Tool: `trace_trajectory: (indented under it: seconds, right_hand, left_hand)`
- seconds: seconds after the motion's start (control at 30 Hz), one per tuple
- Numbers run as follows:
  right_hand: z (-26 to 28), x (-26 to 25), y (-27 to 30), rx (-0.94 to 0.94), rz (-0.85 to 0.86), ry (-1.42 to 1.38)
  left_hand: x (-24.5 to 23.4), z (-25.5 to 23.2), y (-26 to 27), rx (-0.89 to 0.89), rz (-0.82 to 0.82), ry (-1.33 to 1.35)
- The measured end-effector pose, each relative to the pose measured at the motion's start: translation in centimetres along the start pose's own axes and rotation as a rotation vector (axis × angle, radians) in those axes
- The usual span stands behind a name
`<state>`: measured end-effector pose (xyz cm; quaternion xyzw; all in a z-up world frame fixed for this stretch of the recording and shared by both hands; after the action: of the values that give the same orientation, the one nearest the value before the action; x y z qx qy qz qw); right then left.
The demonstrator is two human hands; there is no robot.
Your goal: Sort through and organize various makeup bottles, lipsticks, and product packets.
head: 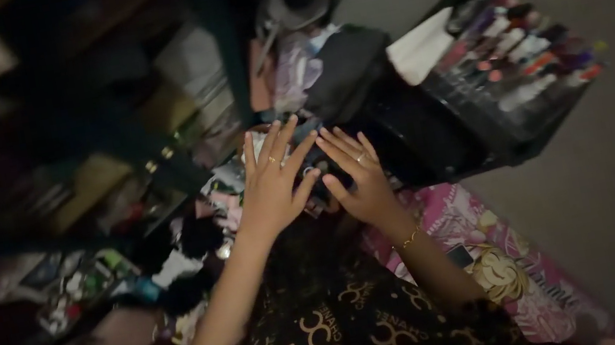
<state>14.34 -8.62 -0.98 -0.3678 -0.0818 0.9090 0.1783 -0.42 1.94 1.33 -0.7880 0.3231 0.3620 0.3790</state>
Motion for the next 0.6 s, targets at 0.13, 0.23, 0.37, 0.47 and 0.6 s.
trace_trajectory:
  seconds: [0.13, 0.23, 0.37, 0.47, 0.6]
  right_hand:
    - [3.2, 2.7, -1.0, -0.131, 0.039, -0.065]
    - [5.6, 4.4, -1.9, -0.176, 0.136, -0.069]
    - [7.4, 7.1, -2.7, -0.28, 0.252, -0.044]
    - [8.3, 9.1, -3.0, -0.349, 0.321, -0.039]
    - [8.8, 10.8, -2.9, -0.386, 0.394, -0.06]
  left_hand:
    - [-3.9, 1.6, 3.7, -0.1, 0.004, -0.02]
    - [-6.0, 2.8, 6.7, -0.136, -0.056, -0.066]
    - [-7.9, 4.1, 10.2, -0.212, -0.063, -0.147]
    - [-9.3, 4.6, 12.2, -0.281, -0.086, -0.183]
    - [-10.1, 4.2, 13.8, -0.344, -0.139, -0.205]
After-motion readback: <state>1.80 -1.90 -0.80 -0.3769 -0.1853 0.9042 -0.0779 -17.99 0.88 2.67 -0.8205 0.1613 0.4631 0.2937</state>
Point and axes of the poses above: each hand's wrist, its own y-axis away from the middle knuckle, its own x-axis out of the palm, z = x × y, the point moved 3 cm from there along -y, towards the middle knuckle, and after that the axes turned 3 degrees about x, right-handed, at the moved point
